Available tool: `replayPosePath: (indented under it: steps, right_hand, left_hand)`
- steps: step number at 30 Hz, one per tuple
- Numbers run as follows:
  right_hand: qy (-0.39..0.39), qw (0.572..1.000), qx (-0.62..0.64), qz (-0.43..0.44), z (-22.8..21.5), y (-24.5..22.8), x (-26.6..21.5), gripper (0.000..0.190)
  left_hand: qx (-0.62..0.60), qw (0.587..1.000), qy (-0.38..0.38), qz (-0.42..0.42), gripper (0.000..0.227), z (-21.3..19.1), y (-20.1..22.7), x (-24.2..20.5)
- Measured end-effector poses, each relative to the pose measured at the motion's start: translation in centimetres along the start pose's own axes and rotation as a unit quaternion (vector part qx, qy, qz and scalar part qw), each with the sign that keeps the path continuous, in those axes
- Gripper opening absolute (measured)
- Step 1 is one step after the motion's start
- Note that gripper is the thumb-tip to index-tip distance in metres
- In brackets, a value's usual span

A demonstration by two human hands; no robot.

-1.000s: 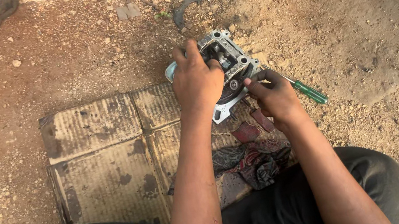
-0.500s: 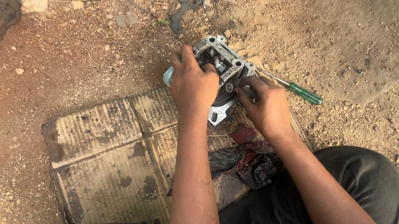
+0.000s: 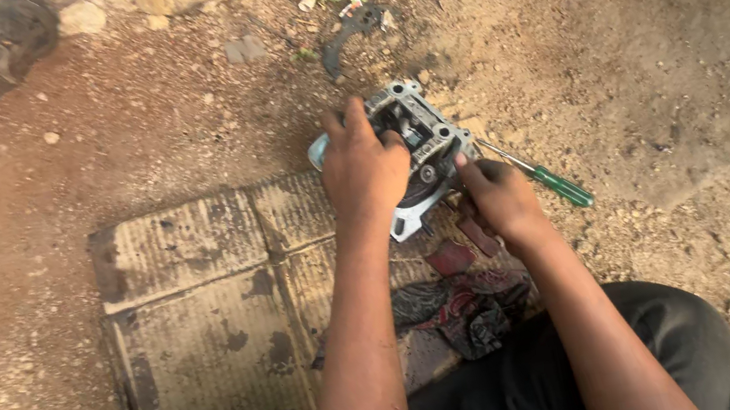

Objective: The person works on an engine cylinder head by hand and with a screwdriver, using a cloth to wipe surfaces and inserting small metal components into the ports.

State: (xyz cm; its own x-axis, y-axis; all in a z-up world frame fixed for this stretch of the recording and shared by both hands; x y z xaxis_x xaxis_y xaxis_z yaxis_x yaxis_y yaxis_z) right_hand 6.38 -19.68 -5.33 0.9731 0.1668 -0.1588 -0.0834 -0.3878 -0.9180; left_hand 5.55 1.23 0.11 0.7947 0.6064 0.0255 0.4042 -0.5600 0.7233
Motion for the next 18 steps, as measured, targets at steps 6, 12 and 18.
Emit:
replayPosePath:
  steps: [6, 12, 18]
  right_hand:
    - [-0.055, 0.997, -0.042, 0.032, -0.6, -0.5, 0.4, 0.053]
    - [-0.027, 0.997, 0.061, 0.033, 0.1, 0.0, 0.0, 0.055]
    - [0.009, 0.991, -0.115, -0.066, -0.3, -1.5, -0.4, 0.051]
  left_hand:
    - [-0.003, 1.0, -0.011, -0.017, 0.064, 0.1, -0.2, -0.1]
    - [0.002, 1.0, -0.012, -0.023, 0.065, 0.0, -0.2, -0.3]
    - [-0.012, 1.0, -0.015, -0.021, 0.064, -0.3, 0.0, -0.2]
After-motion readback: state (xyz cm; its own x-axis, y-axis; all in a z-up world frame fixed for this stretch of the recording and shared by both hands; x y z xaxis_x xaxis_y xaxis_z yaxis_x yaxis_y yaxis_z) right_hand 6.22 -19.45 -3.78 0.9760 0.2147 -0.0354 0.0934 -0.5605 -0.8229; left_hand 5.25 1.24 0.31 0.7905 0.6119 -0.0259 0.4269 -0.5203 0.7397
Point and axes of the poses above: each hand's wrist, its own x-axis towards the middle knuckle, its own z-axis out of the palm, y = z × x, the point moved 7 cm from there along x, towards the middle knuckle, and after that the axes turned 11 degrees about -z, right-handed, at the moved point
